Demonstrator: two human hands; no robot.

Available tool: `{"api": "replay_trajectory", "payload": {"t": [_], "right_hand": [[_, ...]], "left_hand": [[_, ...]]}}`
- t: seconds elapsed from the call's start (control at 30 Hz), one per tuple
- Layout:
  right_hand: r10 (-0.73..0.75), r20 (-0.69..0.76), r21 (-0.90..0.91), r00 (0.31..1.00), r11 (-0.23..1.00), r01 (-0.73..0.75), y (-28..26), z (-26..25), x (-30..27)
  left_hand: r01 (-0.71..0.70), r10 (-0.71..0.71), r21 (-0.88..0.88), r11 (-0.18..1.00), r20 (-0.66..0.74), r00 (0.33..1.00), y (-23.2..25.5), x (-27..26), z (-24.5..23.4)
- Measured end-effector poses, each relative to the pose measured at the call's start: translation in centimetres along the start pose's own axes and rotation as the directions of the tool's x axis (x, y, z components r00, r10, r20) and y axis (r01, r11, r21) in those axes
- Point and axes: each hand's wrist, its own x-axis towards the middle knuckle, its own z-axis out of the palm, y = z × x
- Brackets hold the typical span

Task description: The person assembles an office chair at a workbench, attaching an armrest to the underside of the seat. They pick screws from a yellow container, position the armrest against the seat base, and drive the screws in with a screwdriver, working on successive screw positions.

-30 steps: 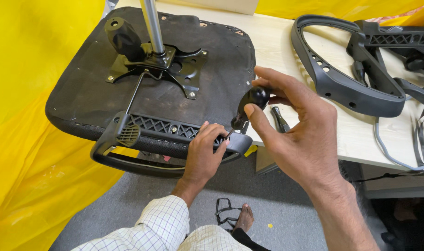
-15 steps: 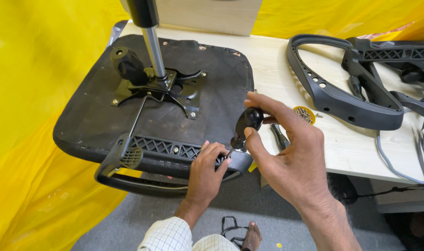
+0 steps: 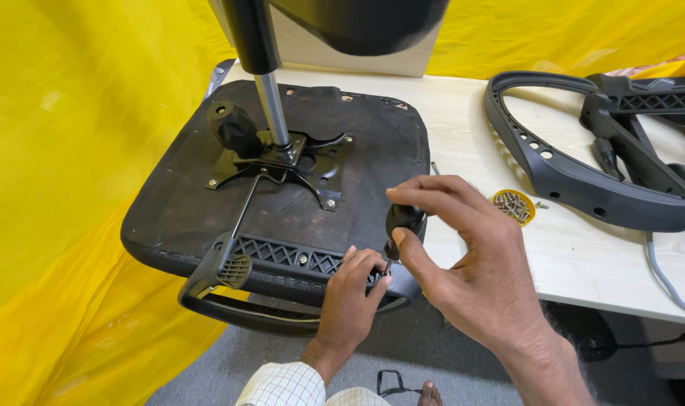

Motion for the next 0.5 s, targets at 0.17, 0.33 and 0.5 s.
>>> {"api": "replay_trajectory", "payload": {"t": [0.17, 0.33, 0.5], "right_hand": [[-0.104, -0.038, -0.166, 0.994, 0.981, 0.097, 0.14, 0.46, 0.24], [0.065, -0.011, -0.129, 0.998, 0.989, -0.066, 0.35, 0.29, 0.53], [0.018, 0.007, -0.077, 1.0, 0.997, -0.018, 0.16, -0.22, 0.58]], "left_hand": [[-0.052, 0.053, 0.011, 0.999, -0.035, 0.998, -0.14, -0.16, 0.16], [-0.02, 0.02, 0.048, 0.999, -0.009, 1.0, -0.55, -0.06, 0.55], [-0.042, 0.042, 0.03, 0.999, -0.021, 0.999, -0.86, -0.07, 0.48]]}}
